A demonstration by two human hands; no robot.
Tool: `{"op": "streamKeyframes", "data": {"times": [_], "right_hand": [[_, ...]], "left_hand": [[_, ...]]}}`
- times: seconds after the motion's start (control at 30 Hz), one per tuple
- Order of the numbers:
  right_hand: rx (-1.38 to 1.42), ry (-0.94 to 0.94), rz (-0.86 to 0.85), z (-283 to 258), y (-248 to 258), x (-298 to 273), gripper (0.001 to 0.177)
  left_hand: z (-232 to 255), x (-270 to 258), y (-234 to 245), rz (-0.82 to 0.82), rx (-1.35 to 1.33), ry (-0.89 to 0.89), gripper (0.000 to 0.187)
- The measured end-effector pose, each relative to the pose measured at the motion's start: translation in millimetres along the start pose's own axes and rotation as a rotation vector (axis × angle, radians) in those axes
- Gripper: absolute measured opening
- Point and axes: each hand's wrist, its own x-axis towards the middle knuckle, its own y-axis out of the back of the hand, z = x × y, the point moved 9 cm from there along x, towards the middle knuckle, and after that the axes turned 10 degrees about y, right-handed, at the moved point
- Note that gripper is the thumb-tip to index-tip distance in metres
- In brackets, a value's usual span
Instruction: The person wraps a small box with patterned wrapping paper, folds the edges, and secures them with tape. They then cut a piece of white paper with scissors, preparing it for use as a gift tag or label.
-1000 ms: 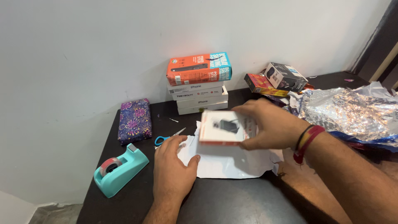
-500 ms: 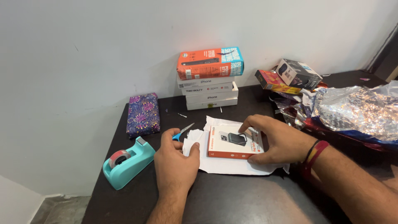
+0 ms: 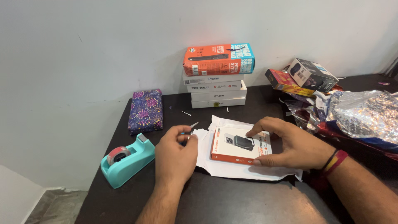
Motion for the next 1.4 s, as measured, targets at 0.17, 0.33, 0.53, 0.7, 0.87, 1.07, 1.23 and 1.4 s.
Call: {"op": "streamKeyframes", "data": {"times": [0.17,0.33,0.53,0.7,0.87,1.07,1.23,1.4], "right_hand": [[0.035,0.088,0.017,-2,1,-1,0.068],[0.081,0.019,0.02,6,0,-4,0.069],[0.042,-0.034,0.013,14,-1,-4,0.071],[0.071,0.006,0.028,13,-1,-4,0.07],[0.061,-0.023,0.034,16,-1,-4,0.072],[0.028,-0.086,0.011,17,-3,-5,0.073],[0.03,-0.033,0.034,11,0,-4,0.072],[0.03,-0.03,0.039,14,0,-4,0.07]], "left_hand": [[15,26,-11,-0.05,0.276,0.022,0.056],[35,42,-44,-0.209,0.68,-0.134,0.059],[35,50,-52,-0.313,0.868,-0.032,0.037],[42,52,-43,-0.263,0.768,-0.008,0.027],[33,54,-30,-0.248,0.622,0.069,0.021],[34,53,-27,-0.227,0.492,0.021,0.018],[35,49,-28,-0.164,0.427,-0.008,0.051],[29,34,-27,-0.079,0.457,-0.027,0.062]]}}
